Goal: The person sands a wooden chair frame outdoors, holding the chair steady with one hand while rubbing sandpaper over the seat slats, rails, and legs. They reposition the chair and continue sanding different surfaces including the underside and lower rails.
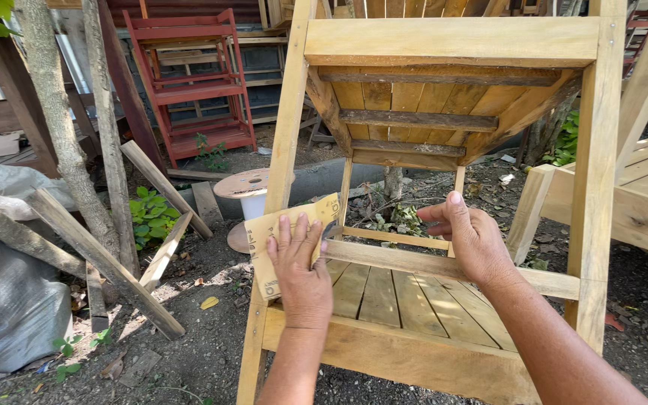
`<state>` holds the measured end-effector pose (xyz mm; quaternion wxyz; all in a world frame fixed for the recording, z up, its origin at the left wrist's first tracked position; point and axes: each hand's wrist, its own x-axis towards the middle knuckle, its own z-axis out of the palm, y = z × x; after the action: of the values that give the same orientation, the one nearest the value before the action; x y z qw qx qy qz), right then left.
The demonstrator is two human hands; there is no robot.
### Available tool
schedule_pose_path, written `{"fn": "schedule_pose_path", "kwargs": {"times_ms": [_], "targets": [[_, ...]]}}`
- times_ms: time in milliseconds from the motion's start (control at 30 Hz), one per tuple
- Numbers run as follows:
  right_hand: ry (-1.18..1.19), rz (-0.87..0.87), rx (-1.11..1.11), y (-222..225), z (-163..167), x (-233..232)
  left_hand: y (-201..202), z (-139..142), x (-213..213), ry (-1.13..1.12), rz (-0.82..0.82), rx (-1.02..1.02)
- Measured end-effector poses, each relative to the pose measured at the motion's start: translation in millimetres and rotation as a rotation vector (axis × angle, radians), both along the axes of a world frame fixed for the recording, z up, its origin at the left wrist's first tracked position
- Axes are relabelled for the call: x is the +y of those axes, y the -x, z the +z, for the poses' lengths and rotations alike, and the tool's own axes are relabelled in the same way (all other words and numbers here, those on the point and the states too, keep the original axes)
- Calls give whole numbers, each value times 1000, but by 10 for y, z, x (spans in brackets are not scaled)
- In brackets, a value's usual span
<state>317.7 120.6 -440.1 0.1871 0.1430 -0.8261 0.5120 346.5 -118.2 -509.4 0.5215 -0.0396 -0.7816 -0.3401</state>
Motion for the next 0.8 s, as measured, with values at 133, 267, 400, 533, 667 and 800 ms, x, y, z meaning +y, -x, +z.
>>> {"fn": "schedule_pose_path", "kwargs": {"times_ms": [133,267,400,533,667,800], "targets": [[-86,-84,-189,33,34,-87,-78,-117,572,147,-139,-21],[-515,-358,-153,60,28,-94,-108,-127,703,308,-352,-7],[-328,-157,-215,84,34,-38,36,-35,-20,286,-195,45],[-228,-57,-252,145,36,-2,63,-58,-342,206,-91,104],[27,92,-339,234,20,37,-125,-77,91,380,-352,-48],[-51,79,-207,279,-18,70,-246,83,389,651,-594,-61]]}}
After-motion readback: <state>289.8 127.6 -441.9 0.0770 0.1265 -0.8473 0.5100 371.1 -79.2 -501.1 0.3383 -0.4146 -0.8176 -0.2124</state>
